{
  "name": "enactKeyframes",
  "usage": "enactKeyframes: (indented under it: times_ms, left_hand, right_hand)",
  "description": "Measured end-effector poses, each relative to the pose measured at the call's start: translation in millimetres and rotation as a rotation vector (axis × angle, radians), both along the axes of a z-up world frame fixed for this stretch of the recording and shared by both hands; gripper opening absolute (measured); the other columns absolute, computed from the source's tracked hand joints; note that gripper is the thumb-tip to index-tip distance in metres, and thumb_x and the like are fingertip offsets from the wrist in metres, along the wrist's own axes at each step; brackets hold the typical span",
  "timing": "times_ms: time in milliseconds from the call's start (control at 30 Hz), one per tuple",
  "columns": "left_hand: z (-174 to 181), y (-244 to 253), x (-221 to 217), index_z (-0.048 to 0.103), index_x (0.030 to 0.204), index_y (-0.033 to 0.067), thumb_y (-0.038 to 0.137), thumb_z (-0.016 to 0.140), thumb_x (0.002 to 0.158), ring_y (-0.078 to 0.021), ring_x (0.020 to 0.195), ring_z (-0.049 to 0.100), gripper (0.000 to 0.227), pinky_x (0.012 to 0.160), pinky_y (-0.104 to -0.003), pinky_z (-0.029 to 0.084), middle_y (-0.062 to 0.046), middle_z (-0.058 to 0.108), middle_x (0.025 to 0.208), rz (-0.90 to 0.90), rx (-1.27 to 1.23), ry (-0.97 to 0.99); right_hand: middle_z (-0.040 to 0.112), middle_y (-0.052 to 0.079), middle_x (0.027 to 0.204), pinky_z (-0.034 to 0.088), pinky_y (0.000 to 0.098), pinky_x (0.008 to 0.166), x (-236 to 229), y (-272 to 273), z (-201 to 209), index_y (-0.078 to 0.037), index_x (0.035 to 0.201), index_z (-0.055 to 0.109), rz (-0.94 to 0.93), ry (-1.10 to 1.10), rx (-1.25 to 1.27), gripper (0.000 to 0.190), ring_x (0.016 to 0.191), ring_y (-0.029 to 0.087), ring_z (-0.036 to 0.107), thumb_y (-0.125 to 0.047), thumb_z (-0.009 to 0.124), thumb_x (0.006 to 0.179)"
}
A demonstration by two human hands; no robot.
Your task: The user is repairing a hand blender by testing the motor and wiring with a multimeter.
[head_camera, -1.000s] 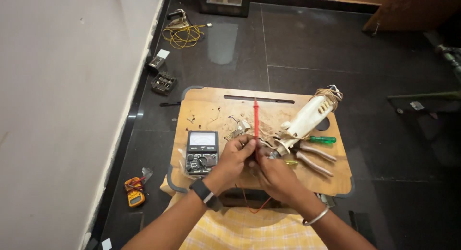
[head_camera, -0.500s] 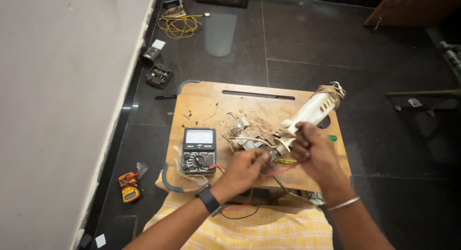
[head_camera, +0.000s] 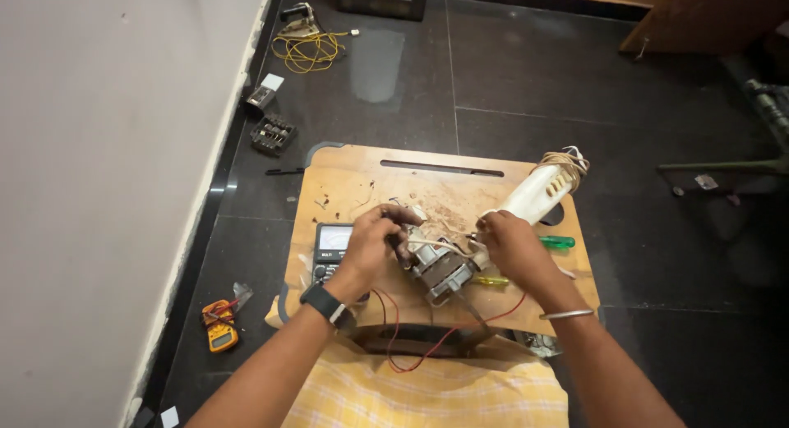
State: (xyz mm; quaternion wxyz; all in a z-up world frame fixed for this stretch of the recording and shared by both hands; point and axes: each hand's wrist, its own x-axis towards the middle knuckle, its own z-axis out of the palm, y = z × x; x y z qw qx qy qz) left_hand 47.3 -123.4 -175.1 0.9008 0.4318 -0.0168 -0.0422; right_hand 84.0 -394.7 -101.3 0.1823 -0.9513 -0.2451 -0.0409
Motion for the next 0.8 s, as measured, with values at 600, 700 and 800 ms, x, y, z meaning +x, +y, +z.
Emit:
enactKeyframes:
  times_ms: [600, 700, 800]
  left_hand:
    - [71, -179, 49, 0.074, 0.106, 0.0013, 0.022, 0.084, 0.075, -0.0163, 0.076, 0.074, 0.038, 0.070, -0.029, 0.059, -0.009, 0.077, 0.086, 0.090, 0.690, -0.102]
    - [60, -190, 54, 0.076, 0.102, 0.0015, 0.021, 0.086, 0.074, -0.0151, 0.080, 0.075, 0.036, 0.075, -0.028, 0.059, -0.008, 0.079, 0.091, 0.190, 0.674, -0.116]
    - [66, -194, 53, 0.072, 0.096, -0.0005, 0.020, 0.086, 0.075, -0.0163, 0.075, 0.074, 0.033, 0.070, -0.030, 0.058, -0.011, 0.078, 0.084, 0.217, 0.689, 0.030]
  right_hand:
    - [0.065, 0.004, 0.082, 0.047, 0.0219, 0.053, 32, -78, 9, -0.002, 0.108, 0.059, -0.328, 0.547, 1.273, 0.018, 0.061, 0.008, 0.057, -0.006, 0.071, 0.095]
    - [0.065, 0.004, 0.082, 0.046, 0.0218, 0.052, 36, -82, 1, 0.000, 0.107, 0.061, -0.393, 0.568, 1.273, 0.016, 0.061, 0.008, 0.057, -0.008, 0.071, 0.096]
    - [0.066, 0.005, 0.081, 0.047, 0.0221, 0.051, 38, -72, 6, -0.003, 0.106, 0.060, -0.322, 0.571, 1.346, 0.018, 0.059, 0.009, 0.057, -0.006, 0.072, 0.093]
